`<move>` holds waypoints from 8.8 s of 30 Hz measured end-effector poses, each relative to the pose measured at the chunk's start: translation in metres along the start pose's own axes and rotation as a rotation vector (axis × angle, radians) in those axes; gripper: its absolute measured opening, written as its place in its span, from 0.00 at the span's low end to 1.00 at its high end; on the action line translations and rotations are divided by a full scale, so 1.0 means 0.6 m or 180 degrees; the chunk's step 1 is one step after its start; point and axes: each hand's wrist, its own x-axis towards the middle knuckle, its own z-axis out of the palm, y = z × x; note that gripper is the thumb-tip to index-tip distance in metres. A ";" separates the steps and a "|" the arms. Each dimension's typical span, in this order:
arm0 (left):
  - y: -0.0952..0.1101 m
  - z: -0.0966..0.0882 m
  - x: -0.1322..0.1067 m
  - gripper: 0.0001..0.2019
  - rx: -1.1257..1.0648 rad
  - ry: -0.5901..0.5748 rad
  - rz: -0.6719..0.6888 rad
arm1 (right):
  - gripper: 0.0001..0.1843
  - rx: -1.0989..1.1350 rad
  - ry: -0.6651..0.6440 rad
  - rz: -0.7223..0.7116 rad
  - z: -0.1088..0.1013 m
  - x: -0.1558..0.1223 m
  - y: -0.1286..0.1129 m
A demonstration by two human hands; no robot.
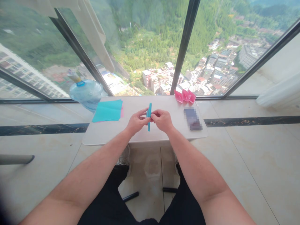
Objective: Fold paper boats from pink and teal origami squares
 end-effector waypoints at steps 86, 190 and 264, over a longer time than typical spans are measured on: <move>0.018 0.037 -0.022 0.09 0.0811 0.1462 0.0432 | 0.27 -0.2084 0.0114 -0.0736 0.018 -0.024 -0.006; 0.037 0.004 0.005 0.30 -0.1637 0.1335 -0.0552 | 0.21 0.0489 -0.0032 0.0720 -0.009 0.002 -0.018; 0.037 0.000 -0.010 0.13 -0.0521 -0.0046 0.0255 | 0.03 -0.0650 0.0491 -0.1121 -0.008 -0.005 -0.005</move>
